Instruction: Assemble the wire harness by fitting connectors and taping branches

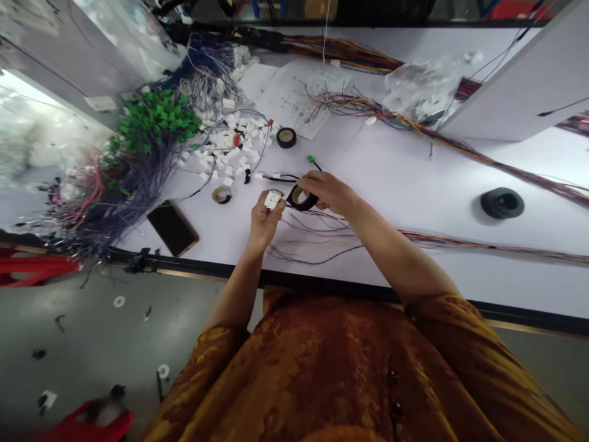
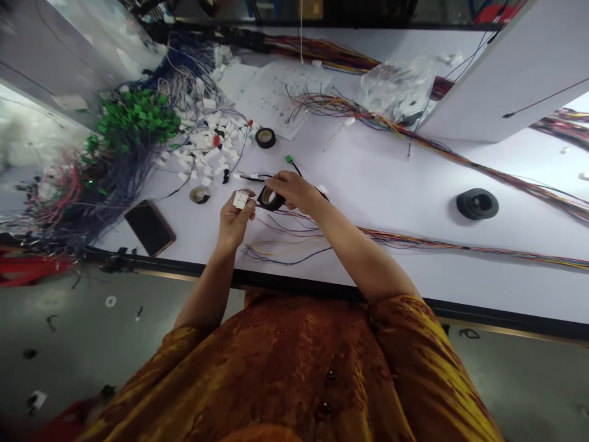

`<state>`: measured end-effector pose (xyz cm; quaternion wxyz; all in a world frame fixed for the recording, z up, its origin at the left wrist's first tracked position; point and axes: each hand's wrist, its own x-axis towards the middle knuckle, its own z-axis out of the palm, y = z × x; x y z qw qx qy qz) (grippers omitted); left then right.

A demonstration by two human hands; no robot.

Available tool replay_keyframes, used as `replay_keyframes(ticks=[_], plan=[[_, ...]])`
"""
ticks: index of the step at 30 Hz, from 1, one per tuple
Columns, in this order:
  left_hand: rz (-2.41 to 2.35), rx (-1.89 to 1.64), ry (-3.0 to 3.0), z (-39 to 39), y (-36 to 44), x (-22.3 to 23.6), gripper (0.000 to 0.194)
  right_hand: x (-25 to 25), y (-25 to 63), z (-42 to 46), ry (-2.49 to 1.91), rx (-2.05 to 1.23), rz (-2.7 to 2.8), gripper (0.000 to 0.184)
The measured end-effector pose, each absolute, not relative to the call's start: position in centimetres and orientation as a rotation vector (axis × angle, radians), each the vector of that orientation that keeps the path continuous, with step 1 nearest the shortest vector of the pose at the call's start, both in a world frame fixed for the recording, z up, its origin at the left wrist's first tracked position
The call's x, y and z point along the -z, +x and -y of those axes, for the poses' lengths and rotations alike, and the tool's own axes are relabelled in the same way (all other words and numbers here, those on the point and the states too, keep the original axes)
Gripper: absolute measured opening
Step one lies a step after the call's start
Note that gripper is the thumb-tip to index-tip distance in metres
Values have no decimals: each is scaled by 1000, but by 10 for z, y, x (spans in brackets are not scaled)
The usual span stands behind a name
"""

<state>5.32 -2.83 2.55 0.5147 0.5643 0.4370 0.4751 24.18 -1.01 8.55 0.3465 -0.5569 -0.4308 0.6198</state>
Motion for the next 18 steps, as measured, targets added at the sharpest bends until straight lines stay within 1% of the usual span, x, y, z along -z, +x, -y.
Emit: replay_keyframes(ticks=[2,4,5,7,8,9,11,13,14,15,17,18], plan=[[-1033,-1146,1339,29,55,-27,21,-85,237,20,-1508,-1543,1251,17],[-1043,-1158,1296,29,57,-27,25,-80,228,42,-1559,-1286,1460,14],[-1055,-1157,1252,29,58,-27,27,-75,221,56,-1573,-1115,1579,17],[-1072,-1129,1137,30,59,-26,27,-63,210,85,-1568,-835,1828,35],[-1075,-1108,1080,30,59,-25,27,-58,207,97,-1554,-771,1946,40],[-1078,-1087,1030,30,59,-25,26,-54,205,105,-1516,-747,2033,41],[-1088,-1072,971,32,59,-26,27,-52,208,107,-1433,-732,2044,29],[-1108,-1095,998,37,60,-31,29,-59,215,89,-1448,-703,1831,20],[-1122,-1115,1053,40,60,-34,29,-64,219,75,-1506,-718,1688,18],[-1136,-1136,1136,44,61,-37,27,-68,223,59,-1575,-811,1564,17],[-1144,-1150,1327,50,61,-42,24,-74,227,27,-1627,-1229,1361,19],[-1139,-1150,1391,52,61,-43,22,-75,228,16,-1599,-1436,1272,16]])
